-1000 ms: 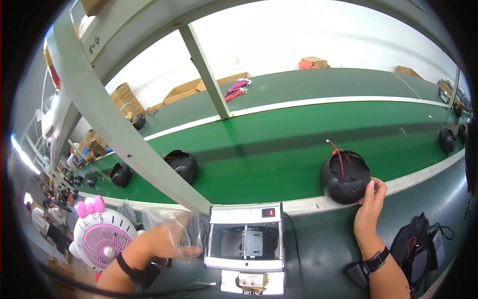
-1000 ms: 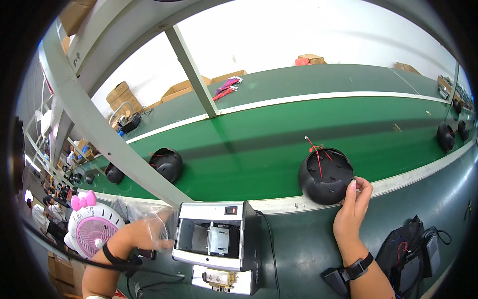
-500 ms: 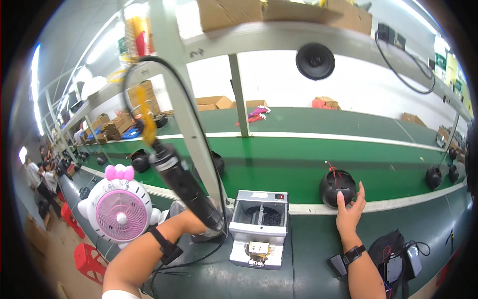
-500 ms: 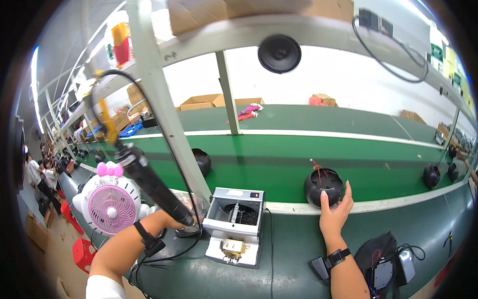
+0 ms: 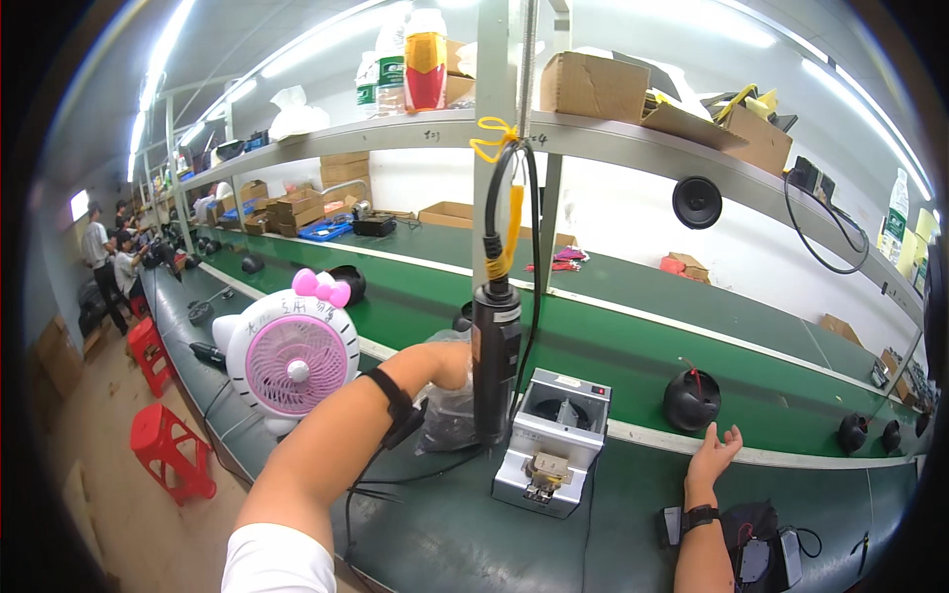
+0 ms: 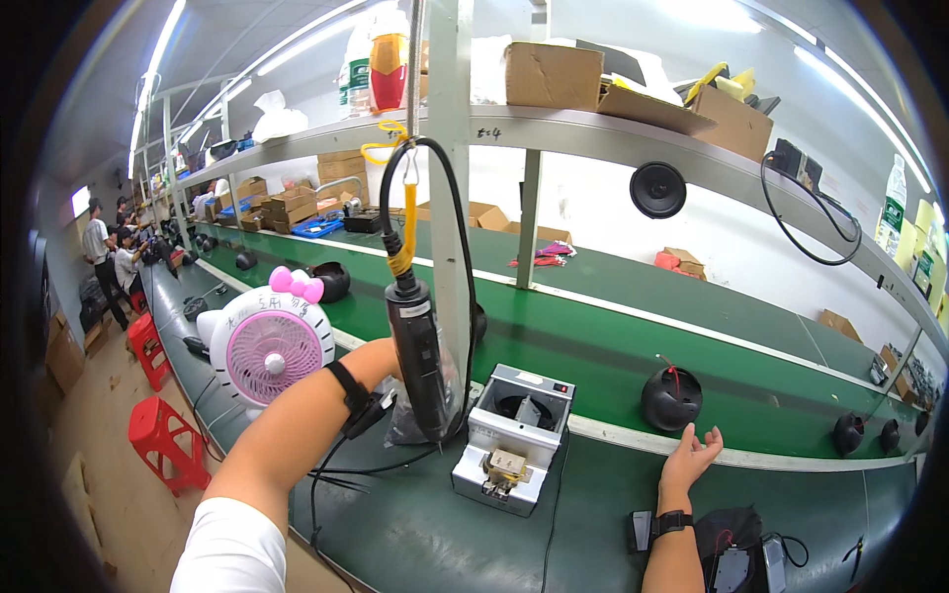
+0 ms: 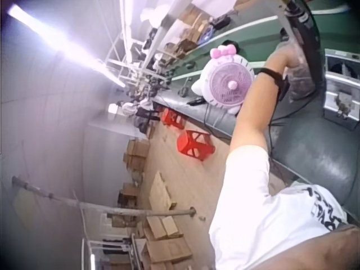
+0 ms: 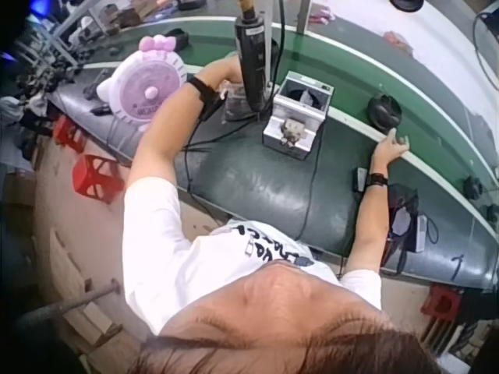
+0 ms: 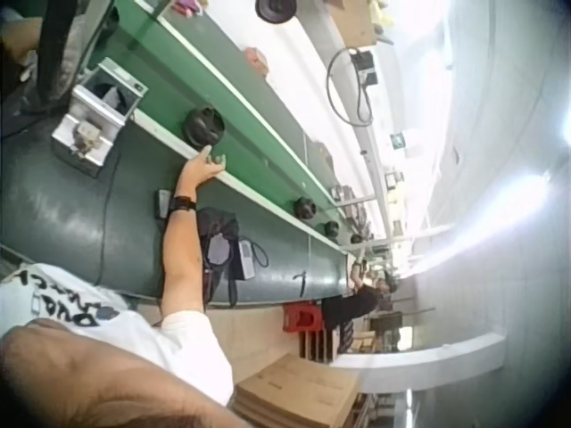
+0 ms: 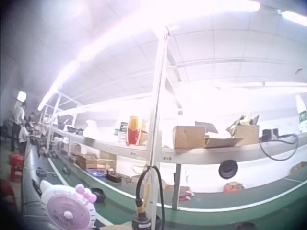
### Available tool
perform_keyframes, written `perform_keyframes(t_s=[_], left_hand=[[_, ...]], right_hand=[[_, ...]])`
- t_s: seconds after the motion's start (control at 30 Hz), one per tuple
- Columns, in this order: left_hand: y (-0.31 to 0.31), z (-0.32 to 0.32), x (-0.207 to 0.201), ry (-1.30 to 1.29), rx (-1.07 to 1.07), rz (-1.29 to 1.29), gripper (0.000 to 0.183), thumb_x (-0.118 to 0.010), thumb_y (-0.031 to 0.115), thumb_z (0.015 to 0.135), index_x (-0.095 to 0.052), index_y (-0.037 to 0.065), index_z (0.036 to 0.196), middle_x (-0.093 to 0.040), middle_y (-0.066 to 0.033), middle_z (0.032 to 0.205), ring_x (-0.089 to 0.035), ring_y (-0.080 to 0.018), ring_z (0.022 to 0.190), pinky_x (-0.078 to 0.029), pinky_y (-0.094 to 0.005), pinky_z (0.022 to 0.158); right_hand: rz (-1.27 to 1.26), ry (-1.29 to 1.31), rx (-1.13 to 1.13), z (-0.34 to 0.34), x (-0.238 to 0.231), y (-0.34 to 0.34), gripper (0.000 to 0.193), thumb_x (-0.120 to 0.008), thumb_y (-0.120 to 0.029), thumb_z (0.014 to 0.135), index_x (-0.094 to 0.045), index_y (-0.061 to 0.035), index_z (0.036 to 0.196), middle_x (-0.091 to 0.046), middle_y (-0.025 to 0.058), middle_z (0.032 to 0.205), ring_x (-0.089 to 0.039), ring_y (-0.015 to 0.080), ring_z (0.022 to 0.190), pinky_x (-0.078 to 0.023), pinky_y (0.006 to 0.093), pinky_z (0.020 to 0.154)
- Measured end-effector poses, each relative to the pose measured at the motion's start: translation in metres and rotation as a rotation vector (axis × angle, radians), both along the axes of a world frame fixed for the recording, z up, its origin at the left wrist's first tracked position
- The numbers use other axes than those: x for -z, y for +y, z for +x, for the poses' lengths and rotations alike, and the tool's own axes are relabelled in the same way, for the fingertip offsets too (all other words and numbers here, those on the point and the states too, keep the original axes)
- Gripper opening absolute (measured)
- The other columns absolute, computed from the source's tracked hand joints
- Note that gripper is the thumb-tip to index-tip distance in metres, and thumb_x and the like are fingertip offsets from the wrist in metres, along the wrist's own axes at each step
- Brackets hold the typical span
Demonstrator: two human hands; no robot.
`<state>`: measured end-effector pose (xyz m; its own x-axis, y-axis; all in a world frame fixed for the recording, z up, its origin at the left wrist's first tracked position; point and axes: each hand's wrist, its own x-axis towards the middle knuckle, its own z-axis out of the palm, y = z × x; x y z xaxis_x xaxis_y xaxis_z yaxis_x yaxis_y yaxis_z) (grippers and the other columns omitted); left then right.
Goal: The recorder uses an electric screwdriver and a jig to assemble black plastic housings, likely for electronic components.
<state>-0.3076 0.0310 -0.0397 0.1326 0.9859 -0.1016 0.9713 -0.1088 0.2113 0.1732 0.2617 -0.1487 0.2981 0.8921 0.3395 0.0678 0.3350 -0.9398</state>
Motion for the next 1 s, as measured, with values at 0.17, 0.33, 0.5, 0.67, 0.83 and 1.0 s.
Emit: perform_keyframes(t_s=[0.17, 0.33, 0.5, 0.67, 0.83, 1.0], left_hand=[[-0.027, 0.005, 0.016, -0.198, -0.197, 0.107, 0.017, -0.059, 0.016, 0.088, -0.067, 0.001, 0.093, -0.065, -0.016, 0.077, -0.063, -0.0272, 0.066, -0.048, -0.0387, 0.056], [-0.054, 0.053, -0.036, -0.859, -0.628, 0.02, 0.03, -0.056, 0.03, 0.098, -0.061, 0.003, 0.088, -0.049, -0.0047, 0.064, -0.043, -0.0122, 0.048, -0.029, -0.0269, 0.038], [-0.055, 0.058, -0.061, -1.112, -0.819, -0.019, 0.029, -0.053, 0.034, 0.101, -0.054, 0.009, 0.087, -0.046, 0.0005, 0.066, -0.031, -0.0059, 0.046, -0.022, -0.0234, 0.038], [-0.056, 0.115, -0.108, -1.134, -0.661, 0.047, 0.029, -0.053, 0.035, 0.101, -0.057, 0.011, 0.085, -0.049, 0.0025, 0.066, -0.034, -0.0028, 0.048, -0.022, -0.0207, 0.039], [0.0, 0.181, -0.071, -0.232, -0.113, 0.795, 0.035, -0.054, 0.029, 0.101, -0.066, -0.001, 0.088, -0.061, -0.021, 0.07, -0.063, -0.0322, 0.066, -0.048, -0.0436, 0.066], [-0.004, 0.205, -0.042, -0.125, -0.061, 0.8, 0.018, -0.062, 0.02, 0.083, -0.069, 0.005, 0.08, -0.066, -0.0209, 0.072, -0.069, -0.0386, 0.068, -0.054, -0.0461, 0.061]], right_hand=[[0.003, -0.013, 0.049, 0.011, -0.001, 0.001, 0.058, -0.064, -0.03, 0.098, -0.038, -0.0016, 0.142, -0.044, 0.0203, 0.136, -0.056, 0.0256, 0.105, -0.047, 0.0377, 0.091], [0.012, 0.021, 0.035, 0.015, 0.002, 0.006, 0.057, -0.062, -0.032, 0.099, -0.04, -0.0014, 0.141, -0.045, 0.0198, 0.134, -0.057, 0.0257, 0.104, -0.047, 0.0374, 0.09], [-0.023, 0.056, 0.029, 0.018, 0.004, 0.015, 0.055, -0.061, -0.033, 0.099, -0.041, -0.0008, 0.14, -0.048, 0.0196, 0.133, -0.057, 0.0249, 0.103, -0.046, 0.0368, 0.091], [0.047, 0.033, 0.05, 0.02, -0.005, 0.023, 0.052, -0.061, -0.032, 0.1, -0.042, -0.0018, 0.138, -0.05, 0.0159, 0.129, -0.056, 0.0212, 0.1, -0.047, 0.0333, 0.084], [0.141, 0.007, 0.05, 0.01, -0.013, 0.017, 0.043, -0.06, -0.03, 0.101, -0.047, 0.0008, 0.129, -0.054, 0.0135, 0.116, -0.057, 0.0184, 0.091, -0.048, 0.0332, 0.081], [0.114, -0.14, -0.189, 0.003, 0.011, -0.006, 0.026, -0.061, -0.029, 0.101, -0.056, -0.0055, 0.091, -0.046, -0.0029, 0.077, -0.043, 0.009, 0.07, -0.039, 0.0277, 0.062]])
